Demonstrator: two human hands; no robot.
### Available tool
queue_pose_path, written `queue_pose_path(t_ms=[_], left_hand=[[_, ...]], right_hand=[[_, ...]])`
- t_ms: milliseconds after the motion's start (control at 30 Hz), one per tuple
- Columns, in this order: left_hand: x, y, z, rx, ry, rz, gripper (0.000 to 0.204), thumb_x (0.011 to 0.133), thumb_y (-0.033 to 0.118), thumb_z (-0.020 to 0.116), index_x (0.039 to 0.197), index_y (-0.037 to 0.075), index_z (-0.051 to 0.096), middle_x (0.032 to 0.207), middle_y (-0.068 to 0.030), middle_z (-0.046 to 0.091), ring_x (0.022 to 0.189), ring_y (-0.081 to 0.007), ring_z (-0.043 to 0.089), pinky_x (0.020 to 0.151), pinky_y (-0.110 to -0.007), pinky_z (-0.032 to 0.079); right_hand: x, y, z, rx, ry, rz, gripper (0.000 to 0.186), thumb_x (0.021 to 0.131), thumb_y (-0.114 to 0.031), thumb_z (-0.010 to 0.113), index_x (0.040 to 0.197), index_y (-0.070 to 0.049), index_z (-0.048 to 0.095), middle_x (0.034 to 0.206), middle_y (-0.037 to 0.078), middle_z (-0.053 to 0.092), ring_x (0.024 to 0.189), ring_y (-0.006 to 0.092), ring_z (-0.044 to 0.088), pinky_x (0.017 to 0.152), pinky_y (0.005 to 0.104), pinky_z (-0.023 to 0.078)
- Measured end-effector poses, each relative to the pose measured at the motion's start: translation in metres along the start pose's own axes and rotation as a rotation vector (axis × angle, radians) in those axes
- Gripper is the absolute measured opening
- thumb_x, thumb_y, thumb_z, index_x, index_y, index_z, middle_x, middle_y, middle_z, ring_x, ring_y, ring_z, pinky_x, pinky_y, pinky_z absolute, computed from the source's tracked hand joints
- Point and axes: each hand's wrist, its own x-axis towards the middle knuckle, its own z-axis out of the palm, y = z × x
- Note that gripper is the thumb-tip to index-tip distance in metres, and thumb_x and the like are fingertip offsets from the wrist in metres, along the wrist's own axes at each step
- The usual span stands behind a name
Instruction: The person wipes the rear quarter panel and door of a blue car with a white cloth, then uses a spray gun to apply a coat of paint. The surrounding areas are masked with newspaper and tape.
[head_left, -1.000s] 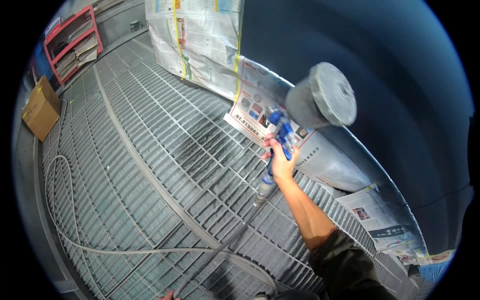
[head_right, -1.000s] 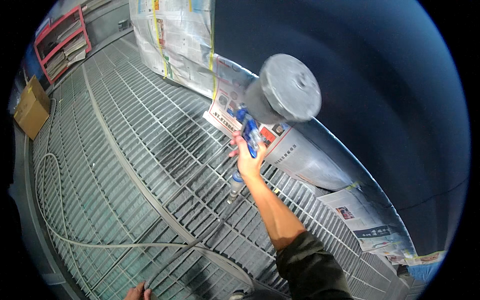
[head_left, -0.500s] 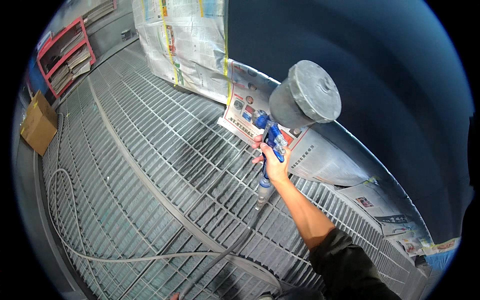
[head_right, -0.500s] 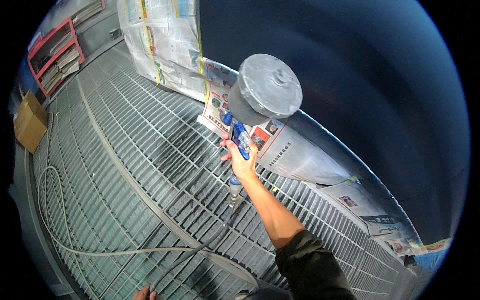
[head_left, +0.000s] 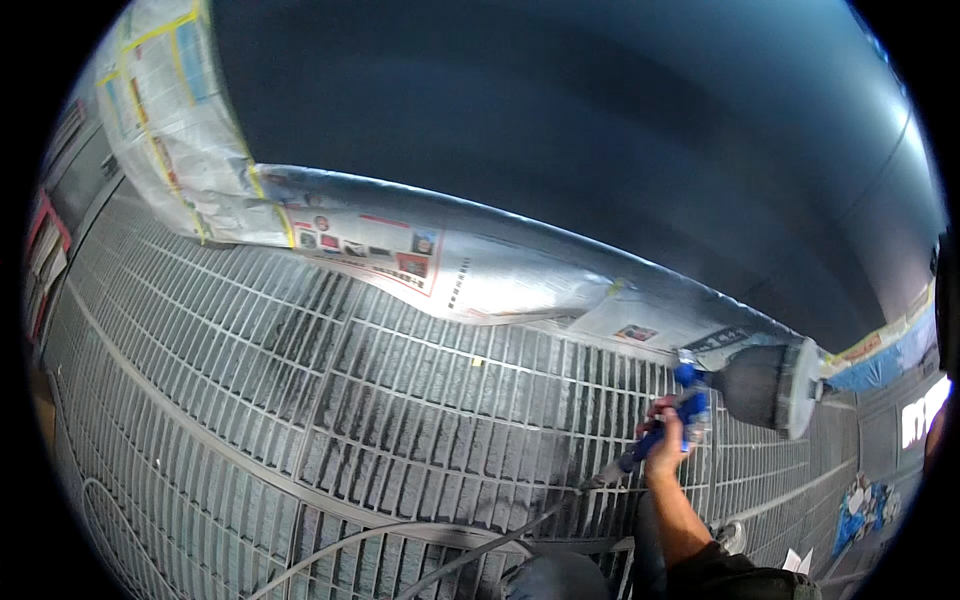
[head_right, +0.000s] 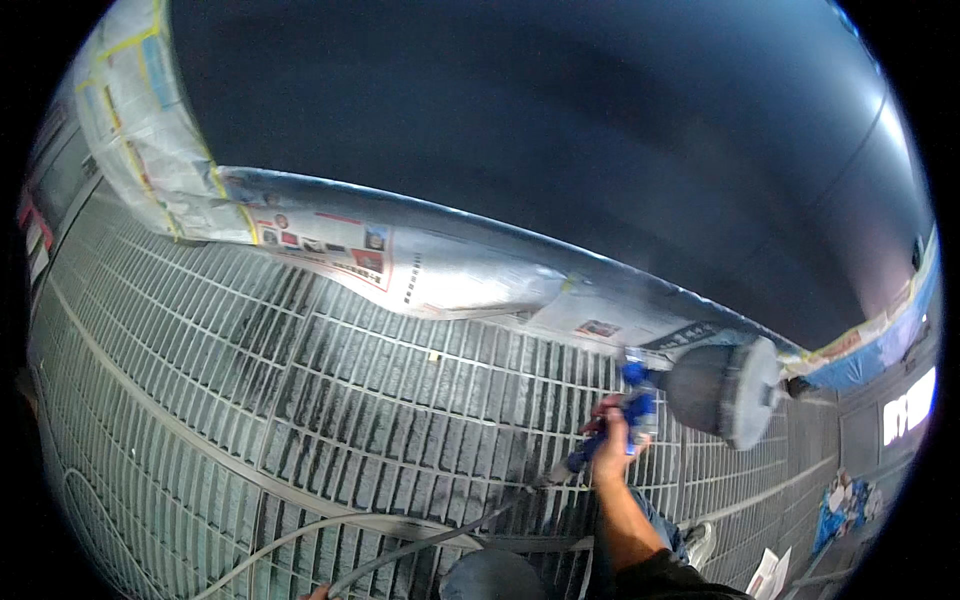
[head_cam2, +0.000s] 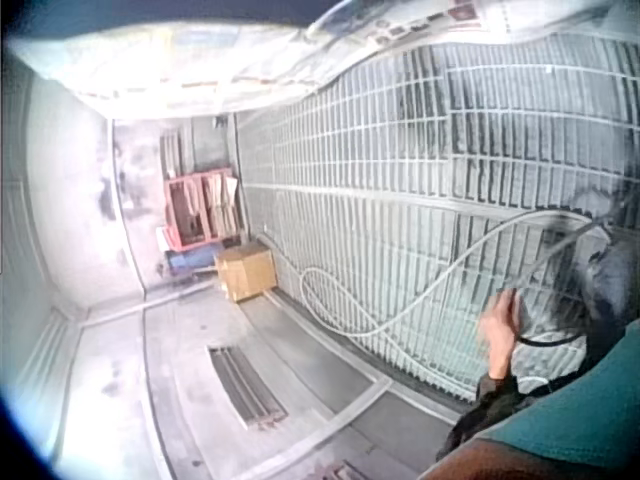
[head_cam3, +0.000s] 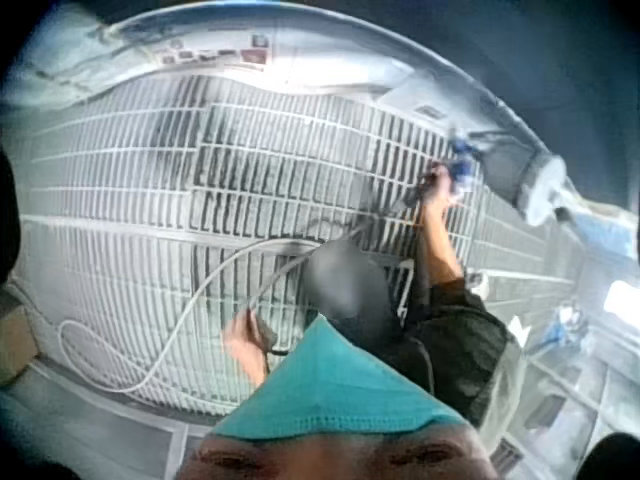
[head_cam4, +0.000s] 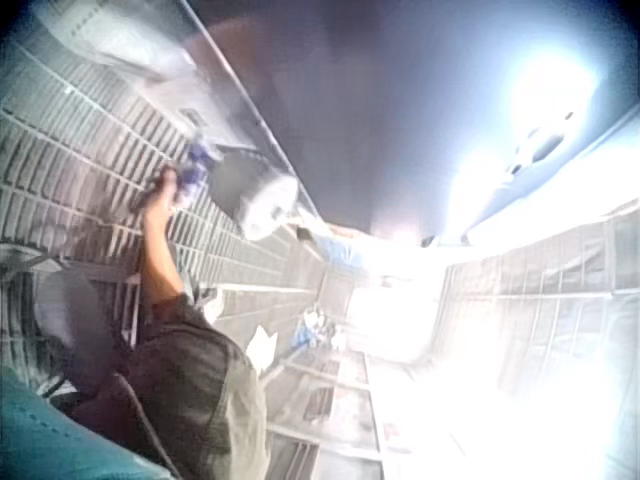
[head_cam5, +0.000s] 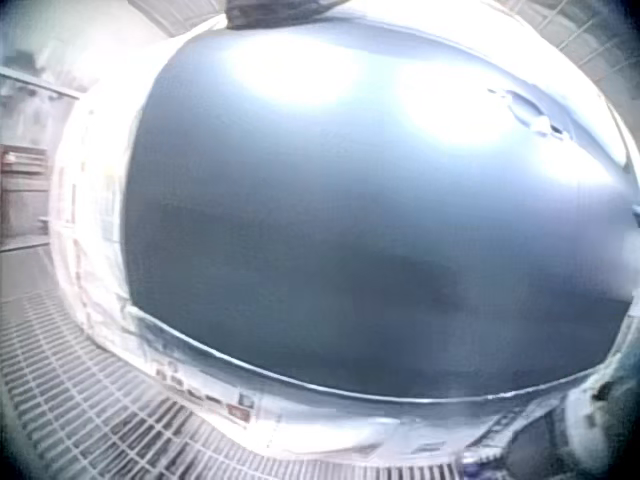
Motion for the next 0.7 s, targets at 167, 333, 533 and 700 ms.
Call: queue_pose_path(t_ms=[167,333,533,700], left_hand=[[0.005,0.026,0.029,0.033,-0.053,0.244,0.017,0.088,0.011,0.063,0.102,0.005,0.07,0.083,-0.0216,0.065,0.077,-0.0417,0.061,0.067,-0.047,0.048],[0.009,0.061,0.039,-0.03,-0.044,0.165,0.022,0.088,0.014,0.064,0.107,0.003,0.069,0.092,-0.0216,0.068,0.081,-0.0413,0.064,0.074,-0.045,0.051],[0.004,0.154,0.036,0.148,-0.006,0.689,0.026,0.083,0.006,0.069,0.109,0.008,0.07,0.099,-0.0184,0.069,0.086,-0.0374,0.066,0.075,-0.04,0.054],[-0.006,0.174,0.05,0.292,-0.048,0.69,0.023,0.081,0.007,0.063,0.104,0.006,0.069,0.099,-0.0148,0.068,0.085,-0.0345,0.065,0.074,-0.04,0.054]], right_hand=[[0.043,0.007,-0.148,-0.082,0.506,-0.098,0.018,0.09,-0.012,0.056,0.105,-0.003,0.061,0.1,0.008,0.065,0.085,0.0169,0.063,0.052,0.0332,0.057],[0.029,0.006,-0.136,0.087,0.238,0.036,0.033,0.089,-0.018,0.059,0.117,-0.001,0.056,0.11,0.013,0.063,0.098,0.0224,0.064,0.061,0.0373,0.059],[0.033,-0.006,-0.12,0.303,-0.26,0.194,0.024,0.086,-0.009,0.066,0.108,0.001,0.061,0.101,0.015,0.066,0.087,0.0204,0.065,0.058,0.0312,0.058],[0.054,0.001,-0.171,0.19,0.168,-0.003,0.018,0.084,-0.009,0.065,0.1,-0.002,0.062,0.091,0.009,0.065,0.075,0.016,0.062,0.049,0.0277,0.051]])
